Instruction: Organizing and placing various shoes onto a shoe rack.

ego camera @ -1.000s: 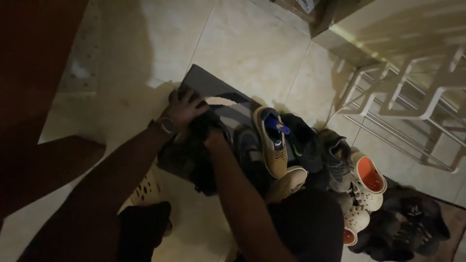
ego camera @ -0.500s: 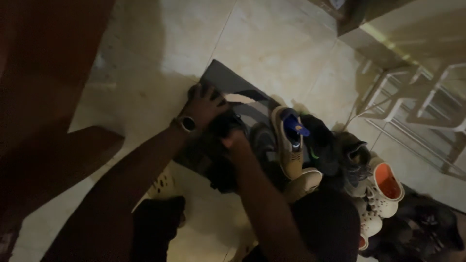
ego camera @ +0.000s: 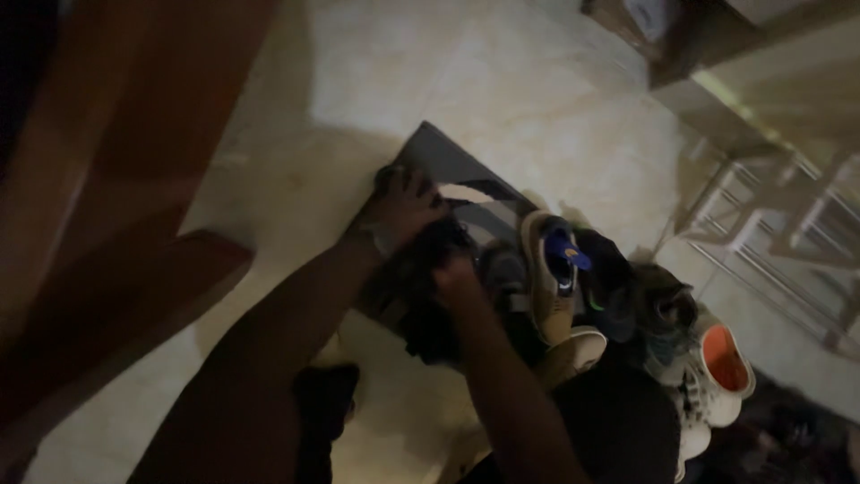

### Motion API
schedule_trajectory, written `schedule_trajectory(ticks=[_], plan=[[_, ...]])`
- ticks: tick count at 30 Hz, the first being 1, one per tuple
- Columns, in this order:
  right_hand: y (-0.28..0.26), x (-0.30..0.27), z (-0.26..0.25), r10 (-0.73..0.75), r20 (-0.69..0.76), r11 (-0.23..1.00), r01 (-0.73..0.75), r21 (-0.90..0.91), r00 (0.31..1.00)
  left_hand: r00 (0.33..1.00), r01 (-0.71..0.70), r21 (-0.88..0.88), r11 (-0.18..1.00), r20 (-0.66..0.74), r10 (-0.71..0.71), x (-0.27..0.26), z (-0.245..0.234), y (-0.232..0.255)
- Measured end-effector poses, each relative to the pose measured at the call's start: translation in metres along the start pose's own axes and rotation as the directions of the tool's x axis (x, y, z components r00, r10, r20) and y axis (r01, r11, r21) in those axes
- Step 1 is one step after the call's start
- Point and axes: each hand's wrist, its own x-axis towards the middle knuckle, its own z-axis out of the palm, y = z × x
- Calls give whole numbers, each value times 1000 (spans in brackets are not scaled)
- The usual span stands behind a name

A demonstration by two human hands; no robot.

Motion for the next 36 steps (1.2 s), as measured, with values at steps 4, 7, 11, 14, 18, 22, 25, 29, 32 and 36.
schedule_trajectory(ticks=[4, 7, 11, 14, 18, 22, 25, 29, 32, 36], plan=[[-17, 7, -5, 52, 75, 993, -44, -108, 996, 995, 54, -59, 997, 91, -49, 16, 16, 5], [6, 57, 58, 89, 102, 987, -73, -144, 991, 998, 48, -94, 994, 37, -45, 11, 41, 6], [42, 90, 108, 123, 82, 978, -107, -177, 989, 997, 76, -65, 995, -8, -76, 13, 6, 10], [41, 94, 106, 102, 74, 974, -84, -212, 992, 999, 14, -22, 1000, 42, -13, 8, -17, 3], [7, 81, 55, -14, -2, 957, 13, -290, 1000, 997, -65, -162, 985, 40, 73, 16, -19, -4], [-11, 50, 21, -66, -54, 933, 42, -359, 996, 985, -66, -37, 997, 154, 71, 17, -31, -9], [-17, 27, 17, -68, -57, 915, 39, -401, 996, 978, -73, 22, 997, 197, 67, 12, -26, -13], [-70, -16, 37, -60, -36, 879, 35, -475, 998, 990, -60, 83, 995, 136, 48, 6, 9, -14], [-175, -90, 63, 44, -205, 988, -73, -136, 978, 980, -44, 18, 999, 197, 40, 9, -21, -15], [-219, -117, 2, -283, -405, 714, -91, -694, 869, 947, -69, 92, 993, 318, 36, 12, -47, -13]])
